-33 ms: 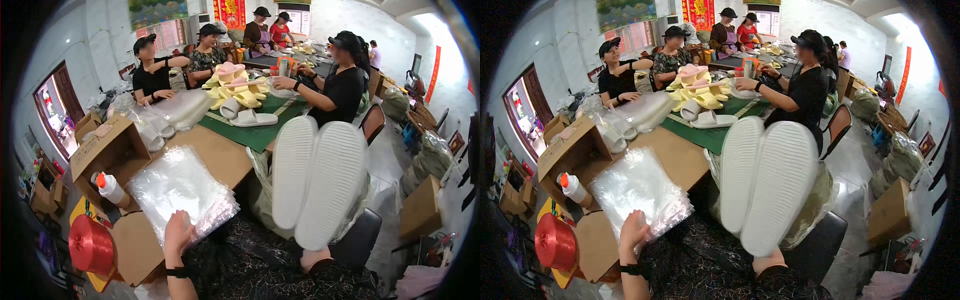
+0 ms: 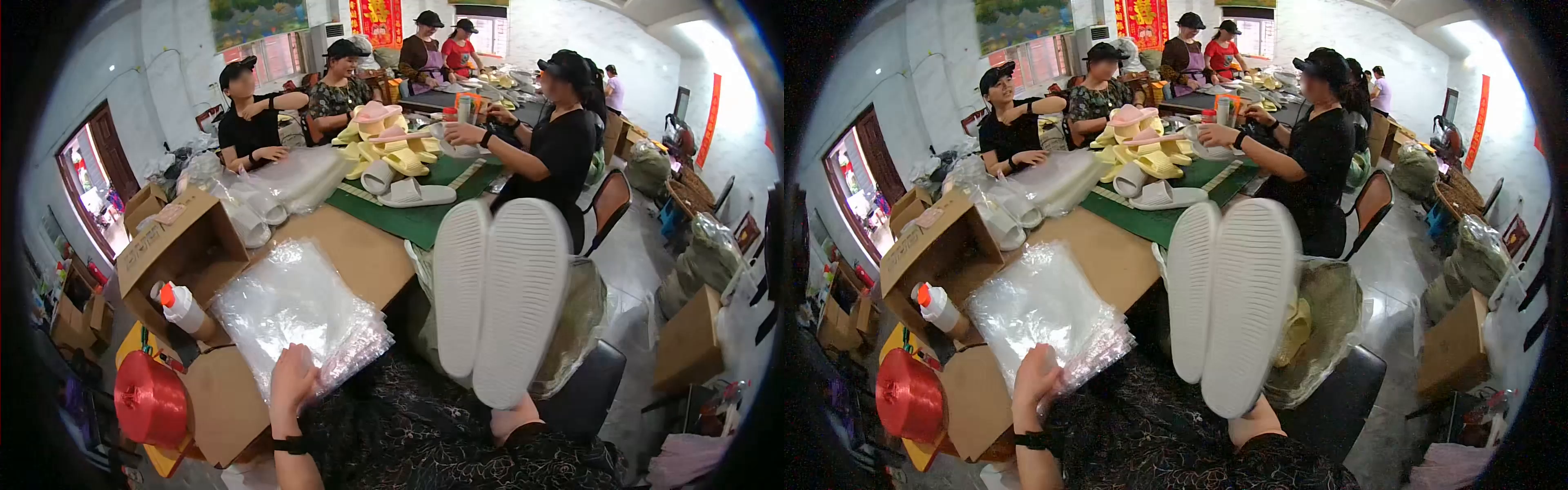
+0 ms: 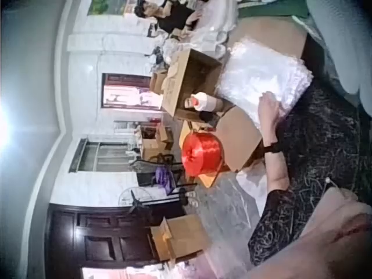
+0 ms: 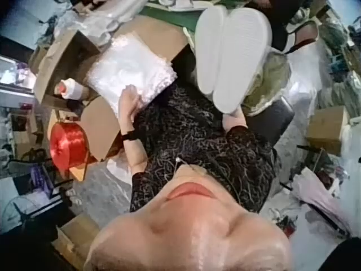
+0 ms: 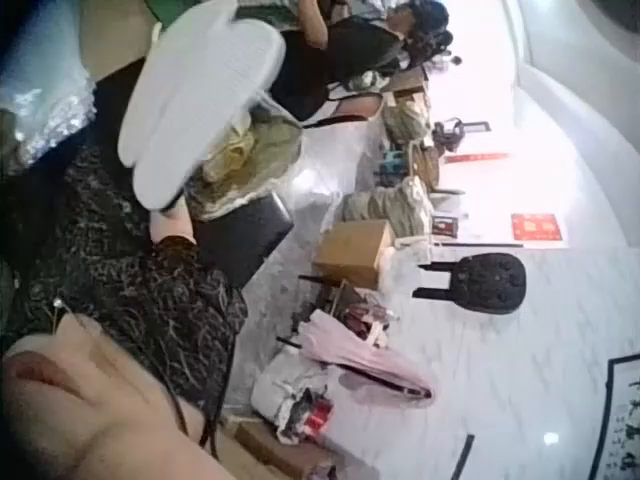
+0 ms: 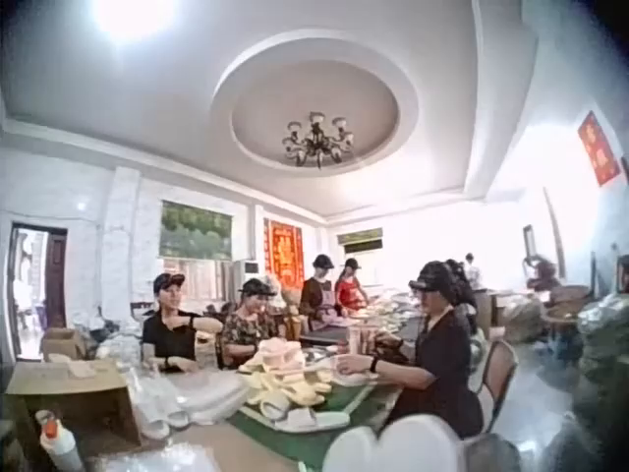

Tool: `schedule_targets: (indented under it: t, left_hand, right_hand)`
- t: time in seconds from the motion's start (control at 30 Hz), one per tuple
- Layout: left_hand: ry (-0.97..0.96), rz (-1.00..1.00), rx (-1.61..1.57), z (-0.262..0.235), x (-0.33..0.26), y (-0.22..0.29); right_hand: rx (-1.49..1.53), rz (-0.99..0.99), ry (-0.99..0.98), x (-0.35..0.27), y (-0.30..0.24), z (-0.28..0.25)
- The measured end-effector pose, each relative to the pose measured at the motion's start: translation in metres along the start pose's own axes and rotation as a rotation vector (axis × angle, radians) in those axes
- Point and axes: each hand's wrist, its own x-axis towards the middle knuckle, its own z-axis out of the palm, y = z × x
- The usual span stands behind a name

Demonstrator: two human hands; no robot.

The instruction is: The recorder is packing white foam slippers into individual plastic bags and placing them in a box.

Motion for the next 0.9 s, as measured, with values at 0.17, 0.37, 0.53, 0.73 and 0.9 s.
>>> schedule_targets:
  t: [0.17, 0.37, 0.53, 0.73, 0.9]
  left_hand:
    - [-0.008, -0.004, 0.043, 0.006, -0.002, -0.014]
    - [0.0, -0.038, 0.152, -0.003, -0.011, 0.011]
    - [-0.178, -0.026, 0.235, -0.002, -0.026, 0.011]
    - [-0.166, -0.033, -0.014, 0.009, -0.012, -0.017]
    - [0.01, -0.136, -0.461, -0.003, -0.007, -0.015]
  right_hand:
    - [0.105, 0.094, 0.006, -0.004, -0.003, 0.001]
    - [-0.118, -0.088, -0.075, -0.006, -0.005, 0.008]
    - [-0.298, -0.162, -0.123, -0.012, 0.007, 0.009]
    - [-0.148, -0.029, 0.085, 0.001, 0.028, -0.027]
    - [-0.26, -0.306, 0.005, 0.013, -0.006, -0.025]
